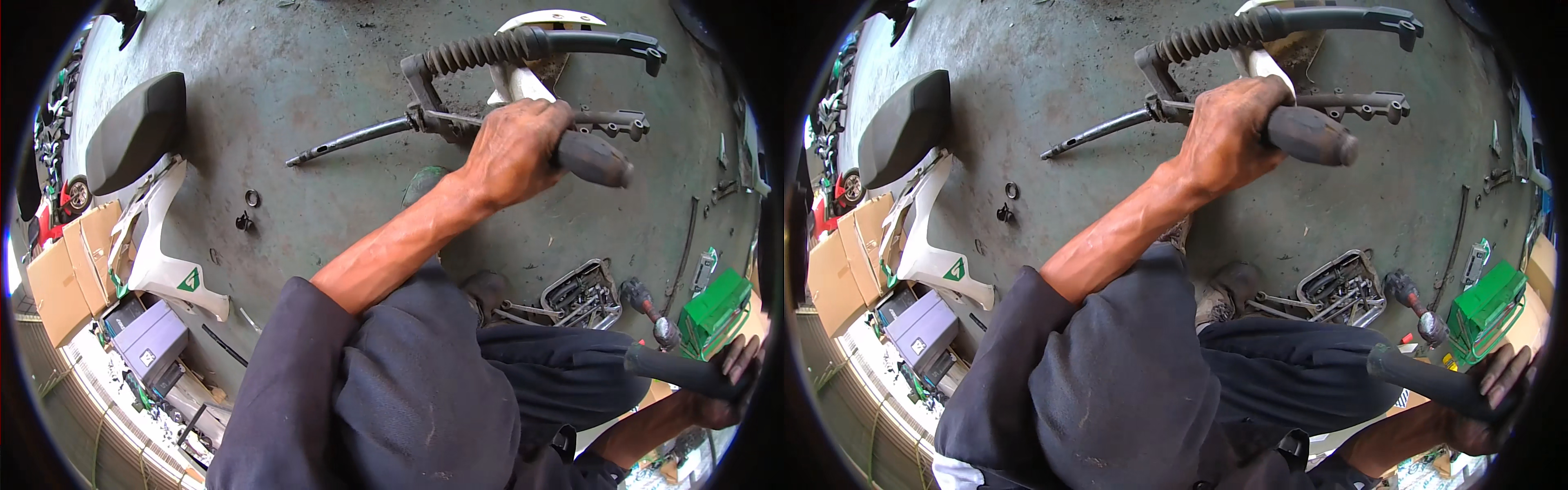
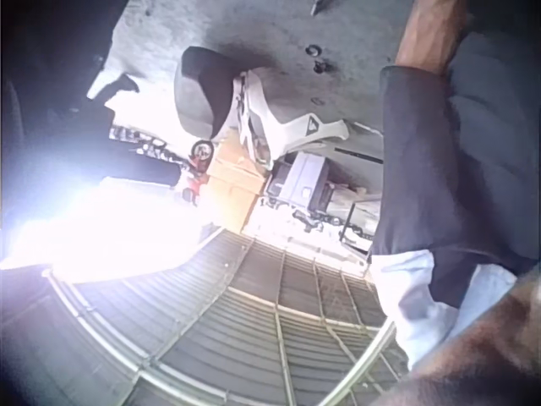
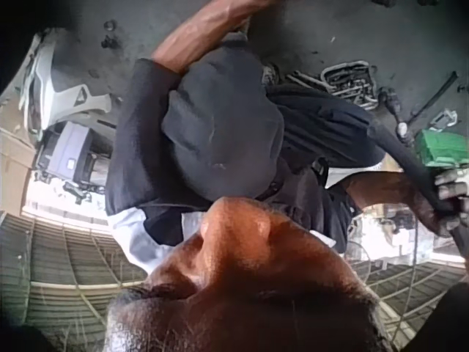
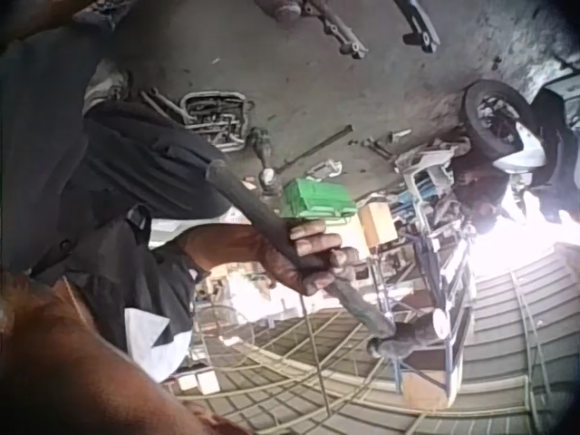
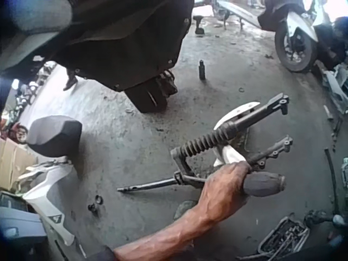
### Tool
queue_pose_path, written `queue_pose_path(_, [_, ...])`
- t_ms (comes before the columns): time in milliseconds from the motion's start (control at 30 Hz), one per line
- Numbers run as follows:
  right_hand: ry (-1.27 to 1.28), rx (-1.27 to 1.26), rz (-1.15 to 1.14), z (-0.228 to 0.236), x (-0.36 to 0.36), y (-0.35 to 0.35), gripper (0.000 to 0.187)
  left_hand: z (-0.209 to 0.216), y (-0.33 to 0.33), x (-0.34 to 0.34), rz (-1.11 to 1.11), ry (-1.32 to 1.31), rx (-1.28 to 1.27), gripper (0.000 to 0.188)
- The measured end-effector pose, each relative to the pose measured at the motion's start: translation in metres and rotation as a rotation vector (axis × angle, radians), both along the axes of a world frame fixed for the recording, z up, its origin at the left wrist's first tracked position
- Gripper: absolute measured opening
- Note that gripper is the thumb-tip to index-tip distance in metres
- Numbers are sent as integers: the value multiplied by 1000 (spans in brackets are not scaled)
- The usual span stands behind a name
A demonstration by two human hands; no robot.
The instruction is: The person disassembles motorcycle front fork components by using a screwdriver and a hammer to loosen internal parts, then manually pulls the fork tubes apart and organizes the components in a metal tray.
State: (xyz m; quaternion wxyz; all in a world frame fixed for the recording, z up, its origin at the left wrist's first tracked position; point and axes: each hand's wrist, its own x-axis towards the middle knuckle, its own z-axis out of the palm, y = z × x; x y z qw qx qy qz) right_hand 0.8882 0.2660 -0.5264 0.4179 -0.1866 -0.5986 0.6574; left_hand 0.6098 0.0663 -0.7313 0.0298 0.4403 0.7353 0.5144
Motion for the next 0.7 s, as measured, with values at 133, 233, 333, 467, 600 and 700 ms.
queue_pose_path(133, [44, -61, 172, -17, -17, -24, 18, -19, -7, -8, -25, -13, -58, 30])
queue_pose_path(233, [82, -63, 197, -29, -25, -49, 22, -14, -7, -11, -13, -26, -32, 31])
queue_pose_path(333, [23, -263, 196, -60, -35, -89, 31, -20, -1, -14, 39, -33, -18, 23])
queue_pose_path(467, [-390, -357, -25, -82, -26, -144, 42, -12, 10, -22, 17, -90, -38, 25])
queue_pose_path(600, [-334, -344, -27, -71, -6, -126, 47, -14, 2, -24, 112, -303, -100, 23])
queue_pose_path(700, [46, -196, 33, 0, 10, -78, 24, -19, 3, -14, -12, -217, -153, 21])
